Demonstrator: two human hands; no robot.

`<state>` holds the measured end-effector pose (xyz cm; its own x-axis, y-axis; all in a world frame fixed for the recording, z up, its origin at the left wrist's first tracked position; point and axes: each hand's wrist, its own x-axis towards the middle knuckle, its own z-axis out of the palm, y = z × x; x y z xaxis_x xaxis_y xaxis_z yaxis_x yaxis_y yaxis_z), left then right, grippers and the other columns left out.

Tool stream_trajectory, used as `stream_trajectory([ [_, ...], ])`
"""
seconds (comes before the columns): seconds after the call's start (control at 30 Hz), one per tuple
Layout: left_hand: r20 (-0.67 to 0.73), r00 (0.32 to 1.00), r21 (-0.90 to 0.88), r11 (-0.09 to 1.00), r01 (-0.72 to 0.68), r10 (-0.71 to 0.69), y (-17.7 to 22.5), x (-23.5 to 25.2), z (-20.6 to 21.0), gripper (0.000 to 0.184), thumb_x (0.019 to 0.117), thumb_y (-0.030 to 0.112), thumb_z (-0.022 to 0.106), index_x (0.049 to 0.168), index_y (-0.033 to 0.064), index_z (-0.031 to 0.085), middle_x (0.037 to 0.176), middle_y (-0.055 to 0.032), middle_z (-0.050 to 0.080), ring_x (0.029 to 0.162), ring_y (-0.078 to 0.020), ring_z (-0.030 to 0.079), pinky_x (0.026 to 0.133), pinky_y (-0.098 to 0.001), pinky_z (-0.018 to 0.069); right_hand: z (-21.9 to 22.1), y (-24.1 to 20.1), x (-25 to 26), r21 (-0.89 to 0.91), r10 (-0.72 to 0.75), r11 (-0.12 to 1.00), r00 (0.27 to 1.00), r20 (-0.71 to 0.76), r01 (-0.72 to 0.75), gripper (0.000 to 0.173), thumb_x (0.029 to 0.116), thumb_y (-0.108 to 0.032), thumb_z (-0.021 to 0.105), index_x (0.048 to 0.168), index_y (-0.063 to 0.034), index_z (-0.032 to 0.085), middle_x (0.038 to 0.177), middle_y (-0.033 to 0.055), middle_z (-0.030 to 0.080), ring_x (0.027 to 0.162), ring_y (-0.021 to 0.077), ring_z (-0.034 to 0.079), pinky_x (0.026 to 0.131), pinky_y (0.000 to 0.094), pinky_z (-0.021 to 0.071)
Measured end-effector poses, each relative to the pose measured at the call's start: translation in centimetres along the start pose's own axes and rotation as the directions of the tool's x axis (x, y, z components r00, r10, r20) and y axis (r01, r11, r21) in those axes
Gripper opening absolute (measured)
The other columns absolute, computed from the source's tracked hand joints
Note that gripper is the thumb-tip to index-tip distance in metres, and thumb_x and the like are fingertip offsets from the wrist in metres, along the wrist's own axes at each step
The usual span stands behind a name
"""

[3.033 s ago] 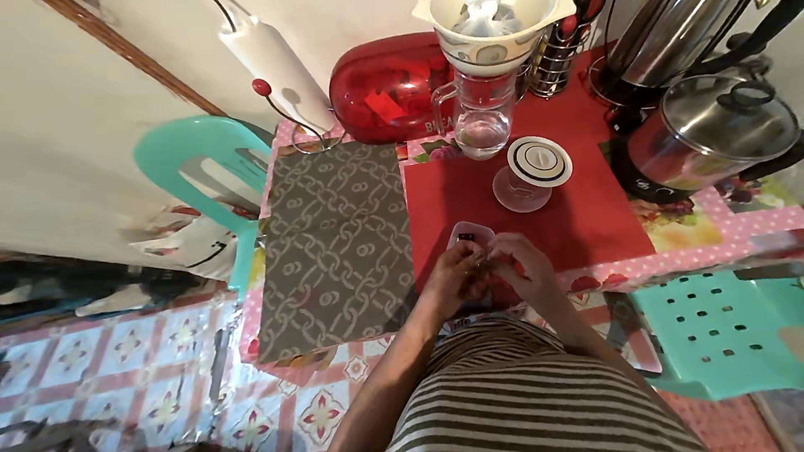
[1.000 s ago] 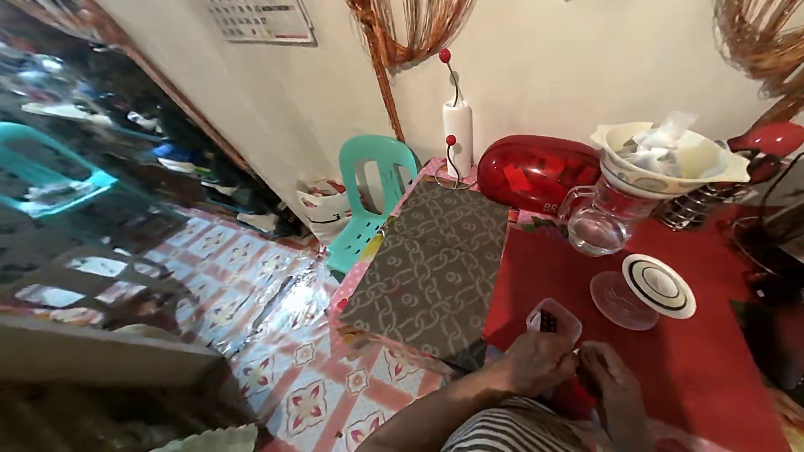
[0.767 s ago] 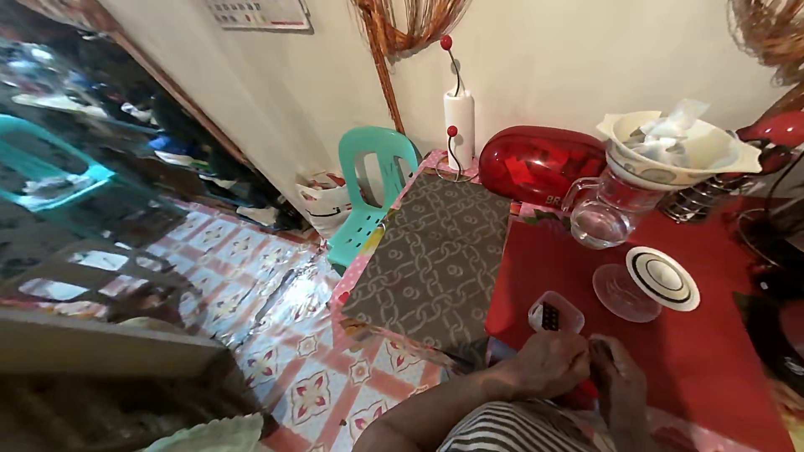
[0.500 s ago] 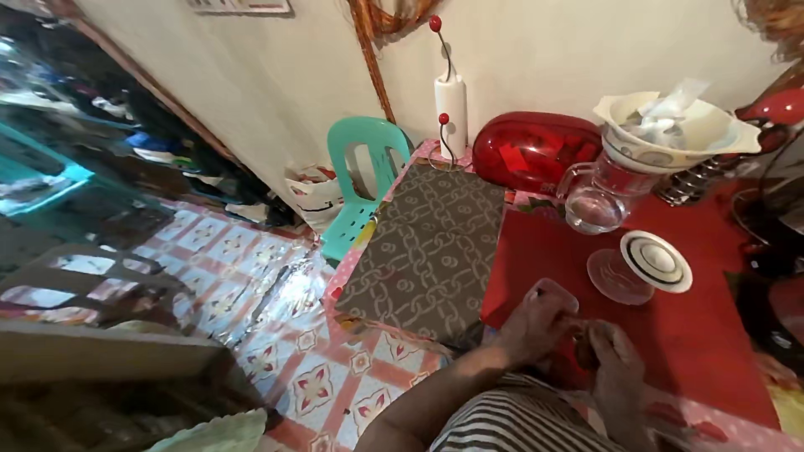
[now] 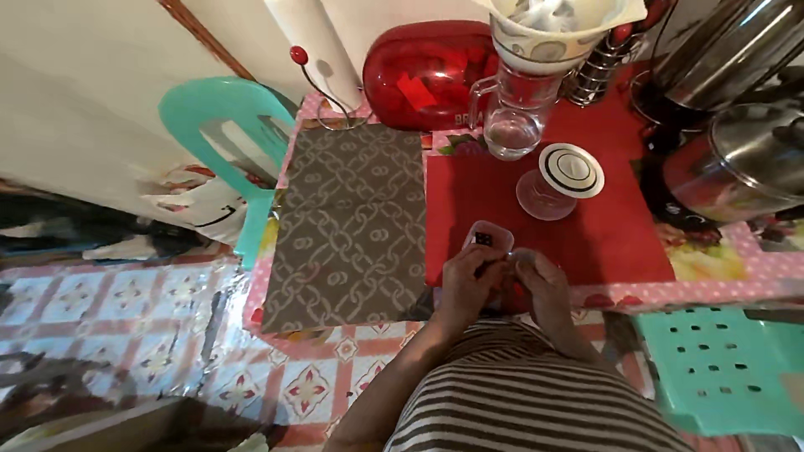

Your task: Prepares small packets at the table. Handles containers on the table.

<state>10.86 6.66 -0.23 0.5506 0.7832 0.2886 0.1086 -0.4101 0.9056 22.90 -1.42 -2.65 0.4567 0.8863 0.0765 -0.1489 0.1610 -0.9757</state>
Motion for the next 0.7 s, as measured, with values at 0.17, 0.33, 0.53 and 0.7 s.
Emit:
stream_trajectory([
  [0.17,0.018,0.999,-0.025,0.999,0.038,-0.038,0.2,0.1,0.0,0.012,0.0892,0.001,0.069,0.095,-0.0089,0.073,0.096,-0.0153,0.072,0.083,-0.0038,0.067,0.077,-0.0145,0.053,-0.1,0.0,0.0,0.043,0.012,0.999,1.0,0.016,-0.012,0.021,0.1016,-0.002,0.044,0.109,0.0026,0.063,0.084,-0.0102,0.068,0.071,-0.0024,0.064,0.069,0.0179,0.0563],
  [0.33,0.05,0.998,0.03,0.999,0.033,-0.034,0.2,0.4,-0.2,0.015,0.0928,0.002,0.063,0.095,-0.0088,0.073,0.093,-0.015,0.071,0.08,-0.0031,0.064,0.074,-0.0134,0.0504,-0.2,0.6,-0.1,0.086,-0.002,0.996,1.0,0.028,-0.001,0.02,0.1026,-0.003,0.044,0.109,-0.0005,0.063,0.083,-0.0105,0.068,0.068,-0.0016,0.064,0.066,0.0184,0.0565],
  [0.53,0.065,0.989,0.409,0.901,-0.147,0.131,0.3,0.0,0.8,0.017,0.0911,-0.004,0.058,0.096,-0.0109,0.072,0.094,-0.0244,0.072,0.079,-0.0311,0.073,0.072,-0.0369,0.0598,0.6,0.3,-0.4,-0.115,0.048,0.992,0.998,-0.044,-0.053,0.021,0.1026,-0.004,0.047,0.112,0.0103,0.059,0.087,-0.0025,0.068,0.077,-0.0024,0.065,0.075,0.019,0.0571],
  [0.7,0.045,0.984,0.489,0.855,-0.172,0.172,0.0,0.1,1.1,0.014,0.0896,-0.003,0.059,0.092,-0.01,0.071,0.088,-0.0231,0.071,0.073,-0.0314,0.072,0.066,-0.0382,0.0597,1.0,0.4,-0.5,-0.149,0.021,0.988,0.997,-0.068,-0.031,0.02,0.1025,-0.005,0.049,0.11,0.0105,0.059,0.089,-0.0003,0.069,0.08,-0.0031,0.066,0.077,0.0182,0.0567],
])
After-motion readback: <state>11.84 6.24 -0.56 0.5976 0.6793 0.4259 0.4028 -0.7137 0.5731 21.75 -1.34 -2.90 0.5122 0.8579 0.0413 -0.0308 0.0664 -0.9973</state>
